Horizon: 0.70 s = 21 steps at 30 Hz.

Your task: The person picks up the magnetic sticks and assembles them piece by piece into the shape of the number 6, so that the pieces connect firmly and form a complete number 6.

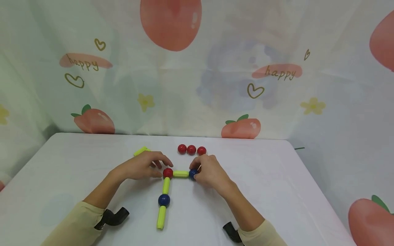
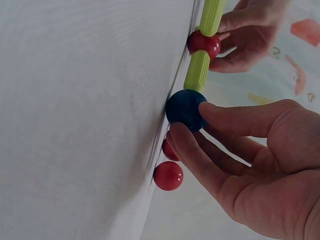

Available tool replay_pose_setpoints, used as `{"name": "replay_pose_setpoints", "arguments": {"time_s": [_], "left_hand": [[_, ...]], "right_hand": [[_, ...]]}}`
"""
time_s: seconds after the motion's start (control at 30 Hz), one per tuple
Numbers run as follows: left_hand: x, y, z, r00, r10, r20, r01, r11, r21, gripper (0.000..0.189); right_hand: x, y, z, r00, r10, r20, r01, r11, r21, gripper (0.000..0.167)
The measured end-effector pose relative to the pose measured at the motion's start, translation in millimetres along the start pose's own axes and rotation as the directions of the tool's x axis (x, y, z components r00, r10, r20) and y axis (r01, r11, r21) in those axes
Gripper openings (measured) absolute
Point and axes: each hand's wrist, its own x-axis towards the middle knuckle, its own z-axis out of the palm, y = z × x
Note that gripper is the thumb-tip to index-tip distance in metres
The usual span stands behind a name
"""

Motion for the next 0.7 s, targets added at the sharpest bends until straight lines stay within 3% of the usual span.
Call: {"name": "replay_pose_setpoints", "arguments": {"time_s": [0.7], "left_hand": [[9.4,-1.0,9.1,0.999,-0.034,-0.006,0.034,0.999,0.040,0.030]], "right_hand": [[1.8,4.3,-1.7,0.999,-0.034,0.009,0.034,0.999,0.005,0.021]]}}
